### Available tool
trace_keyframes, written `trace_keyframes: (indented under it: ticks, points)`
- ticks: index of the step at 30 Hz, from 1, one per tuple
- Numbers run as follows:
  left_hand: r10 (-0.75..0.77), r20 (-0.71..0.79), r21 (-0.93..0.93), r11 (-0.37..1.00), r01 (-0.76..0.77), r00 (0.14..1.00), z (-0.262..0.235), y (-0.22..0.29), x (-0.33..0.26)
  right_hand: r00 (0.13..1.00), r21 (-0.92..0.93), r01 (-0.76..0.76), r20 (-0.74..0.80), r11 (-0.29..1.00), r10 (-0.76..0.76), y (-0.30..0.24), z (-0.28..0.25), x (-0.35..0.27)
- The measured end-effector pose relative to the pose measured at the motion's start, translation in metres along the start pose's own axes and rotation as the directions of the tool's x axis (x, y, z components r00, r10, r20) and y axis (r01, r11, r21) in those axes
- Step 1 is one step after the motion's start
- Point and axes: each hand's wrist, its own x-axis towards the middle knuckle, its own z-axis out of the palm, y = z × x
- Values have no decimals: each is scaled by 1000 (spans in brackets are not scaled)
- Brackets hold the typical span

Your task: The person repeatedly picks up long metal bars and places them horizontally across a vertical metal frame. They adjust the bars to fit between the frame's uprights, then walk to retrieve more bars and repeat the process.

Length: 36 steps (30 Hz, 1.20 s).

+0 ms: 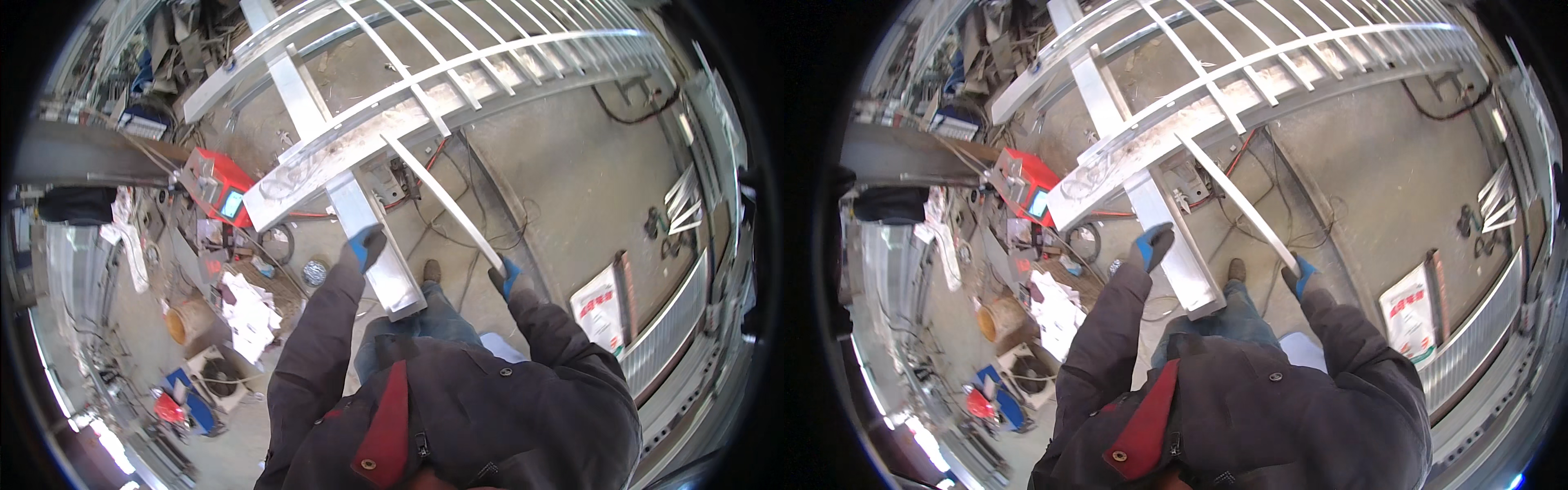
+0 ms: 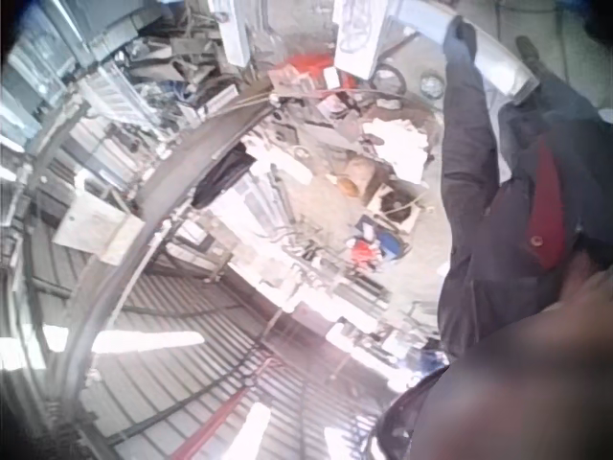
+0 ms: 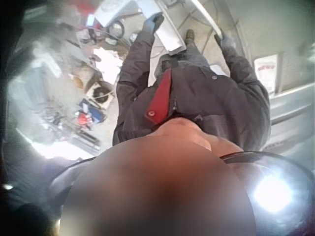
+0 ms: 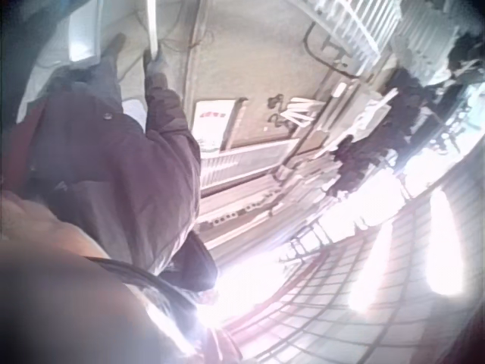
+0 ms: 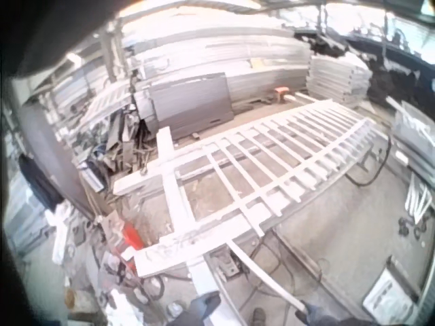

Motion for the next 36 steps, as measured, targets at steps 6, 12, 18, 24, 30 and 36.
trace_keyframes:
  ticks: [6, 12, 18, 24, 30, 36]
  points:
    - [150, 2, 458, 879, -134, 989, -69, 47, 151, 995, 7, 48, -91, 999, -47, -10, 12, 56]
    - [404, 65, 816, 504, -281, 912, -106, 66, 326, 994, -53, -58, -97, 997, 52, -59, 23, 79]
    - [27, 320, 620, 750, -231, 947, -103, 22, 487, 967, -217, -204, -197, 955, 162, -141, 30, 47]
    - [136, 308, 628, 714, -309, 942, -96, 9, 493, 932, -315, -358, -177, 879, 316, -216, 40, 20]
    - [91, 366, 510, 813, -281, 926, -98, 12, 494, 941, -133, -290, -221, 948, 256, -166, 21, 47]
    - [183, 287, 594, 736, -324, 940, -99, -26, 512, 966, -87, -246, -98, 965, 238, -123, 14, 58]
